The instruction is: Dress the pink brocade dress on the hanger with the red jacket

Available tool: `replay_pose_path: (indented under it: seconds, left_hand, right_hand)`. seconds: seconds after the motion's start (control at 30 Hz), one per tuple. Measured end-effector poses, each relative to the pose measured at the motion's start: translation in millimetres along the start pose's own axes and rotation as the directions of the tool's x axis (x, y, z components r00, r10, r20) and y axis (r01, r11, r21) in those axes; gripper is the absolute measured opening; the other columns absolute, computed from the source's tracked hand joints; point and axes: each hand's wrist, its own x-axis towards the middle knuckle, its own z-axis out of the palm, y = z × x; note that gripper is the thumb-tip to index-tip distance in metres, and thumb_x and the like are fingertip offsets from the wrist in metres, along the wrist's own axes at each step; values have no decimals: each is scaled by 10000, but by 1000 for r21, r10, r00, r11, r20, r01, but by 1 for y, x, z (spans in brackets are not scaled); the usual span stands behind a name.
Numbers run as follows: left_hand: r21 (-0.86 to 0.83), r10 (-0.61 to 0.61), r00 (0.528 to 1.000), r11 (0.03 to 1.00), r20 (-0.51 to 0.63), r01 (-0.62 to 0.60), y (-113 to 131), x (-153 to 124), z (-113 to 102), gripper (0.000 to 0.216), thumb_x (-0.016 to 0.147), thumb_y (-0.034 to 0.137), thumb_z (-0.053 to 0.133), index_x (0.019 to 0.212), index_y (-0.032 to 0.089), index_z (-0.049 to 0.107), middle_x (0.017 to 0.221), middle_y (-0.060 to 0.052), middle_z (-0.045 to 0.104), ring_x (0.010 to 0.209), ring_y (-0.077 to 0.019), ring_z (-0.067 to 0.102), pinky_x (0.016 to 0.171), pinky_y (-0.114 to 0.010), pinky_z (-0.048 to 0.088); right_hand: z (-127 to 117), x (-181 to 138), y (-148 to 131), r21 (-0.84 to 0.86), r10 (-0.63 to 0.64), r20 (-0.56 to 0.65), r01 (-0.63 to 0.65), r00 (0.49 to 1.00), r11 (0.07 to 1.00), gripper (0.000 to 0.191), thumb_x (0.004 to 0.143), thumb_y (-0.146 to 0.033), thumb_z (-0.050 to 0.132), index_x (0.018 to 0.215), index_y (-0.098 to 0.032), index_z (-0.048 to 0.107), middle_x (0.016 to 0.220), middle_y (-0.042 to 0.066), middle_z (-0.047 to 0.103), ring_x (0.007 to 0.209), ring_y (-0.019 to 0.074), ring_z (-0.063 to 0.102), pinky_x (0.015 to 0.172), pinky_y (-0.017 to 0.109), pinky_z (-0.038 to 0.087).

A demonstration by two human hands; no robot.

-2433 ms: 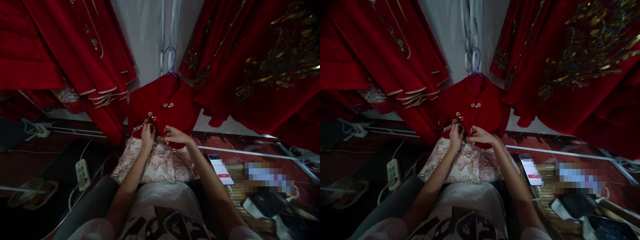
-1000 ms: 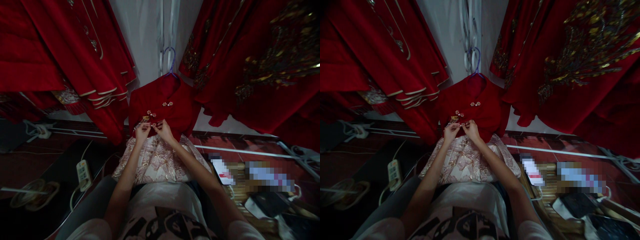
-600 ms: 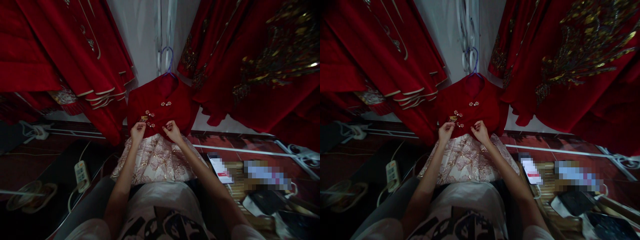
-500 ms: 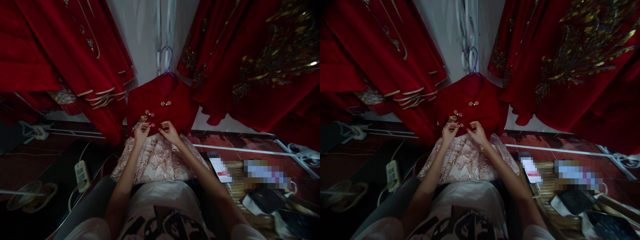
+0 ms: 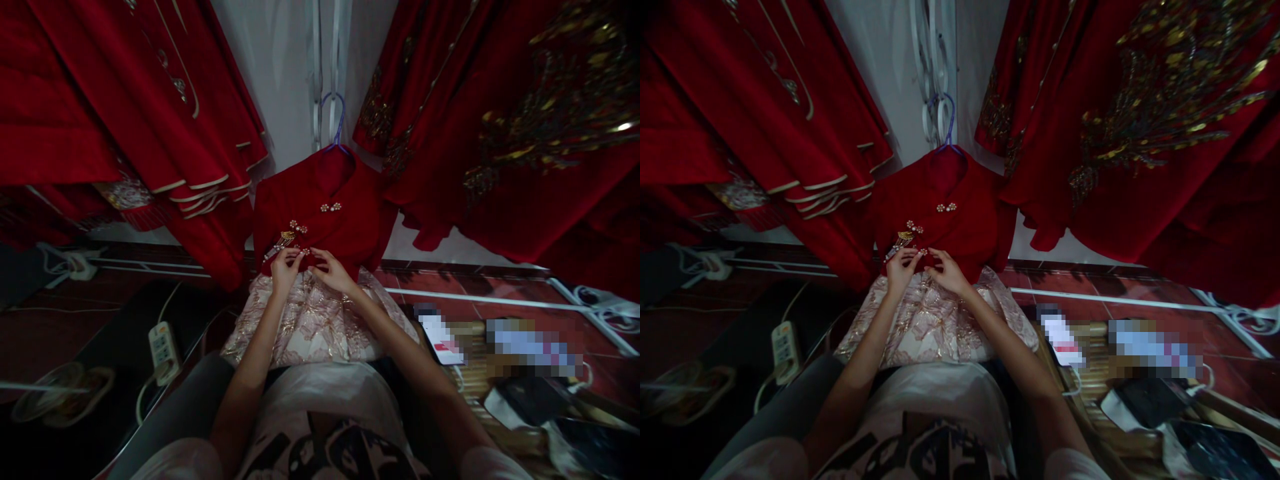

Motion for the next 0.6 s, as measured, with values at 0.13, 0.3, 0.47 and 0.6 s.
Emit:
replay_pose_path:
  seconds: [0.13, 0.3, 0.47, 0.6]
  left_hand:
    - [11, -21, 1000, 1000, -7, 21, 4, 0, 1, 215, 789, 394, 658, 830, 183, 647, 815, -38, 698, 747, -140, 663, 701, -263, 550]
    - [40, -92, 994, 995, -66, 95, 7, -2, 2, 225, 764, 395, 682, 823, 180, 655, 770, -40, 697, 708, -145, 662, 694, -271, 544]
    - [-59, -150, 988, 987, -36, 148, 1, -1, 4, 227, 730, 377, 707, 804, 167, 665, 763, -46, 702, 701, -140, 663, 685, -261, 537]
    - [-165, -176, 983, 969, 61, 184, 0, -1, 5, 252, 703, 374, 720, 812, 155, 658, 787, -54, 701, 720, -139, 659, 686, -257, 532]
  right_hand:
    - [1, -1, -1, -4, -15, 17, 15, 1000, 1000, 520, 798, -294, 635, 1297, -247, 498, 1320, 102, 499, 1166, 197, 531, 935, 382, 499]
    - [2, -2, -7, 3, -2, 15, 2, 1000, 1000, 501, 790, -277, 642, 1270, -252, 503, 1333, 93, 505, 1178, 194, 526, 939, 383, 493]
    - [3, -3, -10, 8, 11, 22, -11, 1000, 1000, 503, 781, -279, 650, 1256, -251, 488, 1338, 87, 508, 1189, 187, 520, 940, 372, 484]
    - [3, -1, -10, 41, 25, -24, -24, 999, 999, 424, 774, -340, 662, 1154, -232, 506, 1239, 80, 562, 1115, 175, 550, 891, 343, 492]
